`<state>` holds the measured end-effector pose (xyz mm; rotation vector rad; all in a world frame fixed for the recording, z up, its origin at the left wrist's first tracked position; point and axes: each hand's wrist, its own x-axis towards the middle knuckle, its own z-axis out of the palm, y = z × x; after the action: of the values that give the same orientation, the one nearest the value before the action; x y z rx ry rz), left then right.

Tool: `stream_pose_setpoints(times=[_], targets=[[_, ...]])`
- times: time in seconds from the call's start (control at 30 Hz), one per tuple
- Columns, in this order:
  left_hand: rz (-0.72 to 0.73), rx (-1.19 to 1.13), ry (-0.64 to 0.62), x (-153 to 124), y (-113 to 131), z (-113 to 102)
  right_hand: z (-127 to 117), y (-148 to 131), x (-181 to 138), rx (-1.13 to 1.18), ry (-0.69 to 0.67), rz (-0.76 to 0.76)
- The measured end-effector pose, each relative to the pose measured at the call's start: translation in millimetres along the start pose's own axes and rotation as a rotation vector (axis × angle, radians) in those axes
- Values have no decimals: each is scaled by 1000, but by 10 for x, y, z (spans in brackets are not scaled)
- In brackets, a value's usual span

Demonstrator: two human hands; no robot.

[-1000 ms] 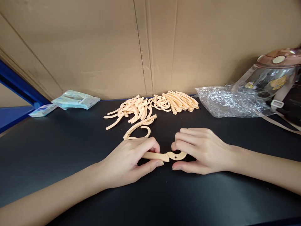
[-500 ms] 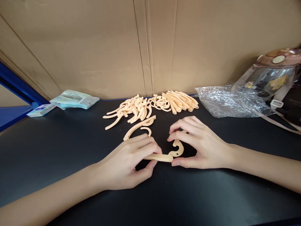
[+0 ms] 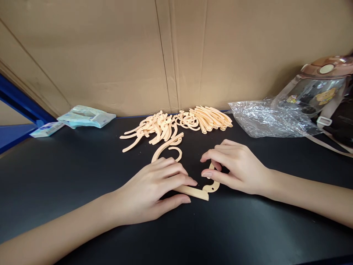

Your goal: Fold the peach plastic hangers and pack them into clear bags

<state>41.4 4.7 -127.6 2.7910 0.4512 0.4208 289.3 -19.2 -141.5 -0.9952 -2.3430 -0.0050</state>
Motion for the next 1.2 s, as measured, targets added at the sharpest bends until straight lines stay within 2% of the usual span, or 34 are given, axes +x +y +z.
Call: stream_pose_setpoints(times=[0.1, 0.2, 0.27, 0.37, 0.6, 0.8, 0.93, 1.2], targets=[[-118, 64, 134, 2, -24, 14, -2, -3, 9, -6, -8, 8], [-351, 88, 276, 10, -82, 30, -8, -6, 10, -8, -6, 4], [-455, 9, 284, 14, -129, 40, -12, -7, 7, -2, -4, -3], [-508, -91, 270, 18, -182, 55, -14, -8, 5, 4, -5, -14], [-528, -91, 292, 45, -194, 55, -14, -12, 11, -67, 4, -16], [-519, -20, 232, 28, -197, 53, -16, -32, 13, -164, 27, -1], [-488, 50, 200, 0, -221, 48, -14, -35, 21, -178, 30, -53], [-313, 223, 79, -17, -251, -45, -44, -88, 9, 97, -225, -192]])
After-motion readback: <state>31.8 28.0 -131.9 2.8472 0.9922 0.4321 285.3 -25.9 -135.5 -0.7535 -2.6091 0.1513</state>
